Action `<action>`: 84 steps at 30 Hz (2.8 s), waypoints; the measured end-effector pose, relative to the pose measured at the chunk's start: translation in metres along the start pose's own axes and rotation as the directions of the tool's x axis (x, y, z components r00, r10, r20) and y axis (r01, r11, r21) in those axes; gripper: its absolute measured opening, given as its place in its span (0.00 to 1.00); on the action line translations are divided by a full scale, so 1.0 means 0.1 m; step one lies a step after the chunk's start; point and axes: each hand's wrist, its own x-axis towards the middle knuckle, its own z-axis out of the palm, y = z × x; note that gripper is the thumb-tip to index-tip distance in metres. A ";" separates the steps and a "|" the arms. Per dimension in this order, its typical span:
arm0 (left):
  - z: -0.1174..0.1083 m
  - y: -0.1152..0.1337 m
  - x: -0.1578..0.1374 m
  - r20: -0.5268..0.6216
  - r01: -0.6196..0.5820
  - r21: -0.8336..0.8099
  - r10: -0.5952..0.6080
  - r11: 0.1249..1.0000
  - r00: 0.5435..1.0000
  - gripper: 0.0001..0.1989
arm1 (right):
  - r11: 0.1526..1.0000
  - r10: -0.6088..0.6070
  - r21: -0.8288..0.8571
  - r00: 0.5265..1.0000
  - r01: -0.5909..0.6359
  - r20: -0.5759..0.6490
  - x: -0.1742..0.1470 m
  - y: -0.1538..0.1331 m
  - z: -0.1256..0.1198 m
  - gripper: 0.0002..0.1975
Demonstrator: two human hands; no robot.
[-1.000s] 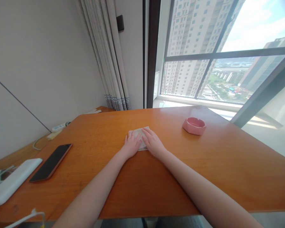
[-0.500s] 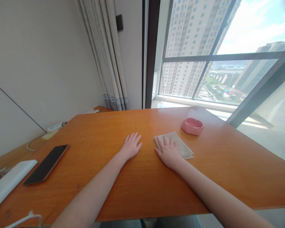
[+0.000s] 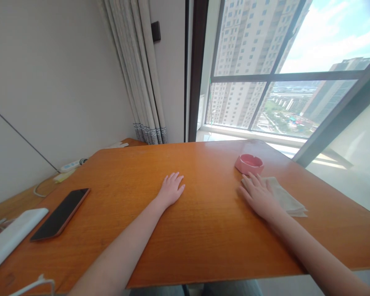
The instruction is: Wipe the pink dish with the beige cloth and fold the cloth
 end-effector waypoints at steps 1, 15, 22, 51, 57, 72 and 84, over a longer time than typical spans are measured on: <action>0.00 0.01 0.02 -0.047 -0.013 -0.027 0.012 1.000 0.999 0.20 | 0.998 -0.058 0.037 0.997 0.059 -0.042 0.04 -0.17 -0.04 0.29; -0.02 0.06 0.52 -0.081 0.298 -0.038 -0.301 0.954 0.950 0.13 | 0.742 -0.229 0.637 0.972 0.209 -0.052 0.77 -2.12 0.29 0.21; 0.00 0.02 0.47 -0.079 0.196 -0.052 -0.199 0.979 0.977 0.10 | 0.699 -0.348 0.653 0.936 0.292 -0.047 0.75 -2.00 0.26 0.15; 0.03 0.00 0.49 -0.090 0.177 -0.017 -0.178 0.984 0.980 0.09 | 0.648 -0.356 0.696 0.931 0.310 -0.082 0.79 -2.01 0.34 0.12; 0.03 0.00 0.49 -0.092 0.176 -0.025 -0.178 0.984 0.980 0.09 | 0.655 -0.353 0.689 0.932 0.311 -0.085 0.80 -2.01 0.34 0.12; 0.05 -0.01 0.50 -0.116 0.174 -0.124 -0.189 0.977 0.975 0.09 | 0.941 0.068 0.302 0.794 0.150 -0.604 0.84 -1.08 -0.18 0.23; 0.02 0.02 0.48 -0.121 0.162 -0.140 -0.179 0.977 0.976 0.09 | 0.958 0.286 0.061 0.937 -0.279 -0.201 0.82 0.03 0.02 0.23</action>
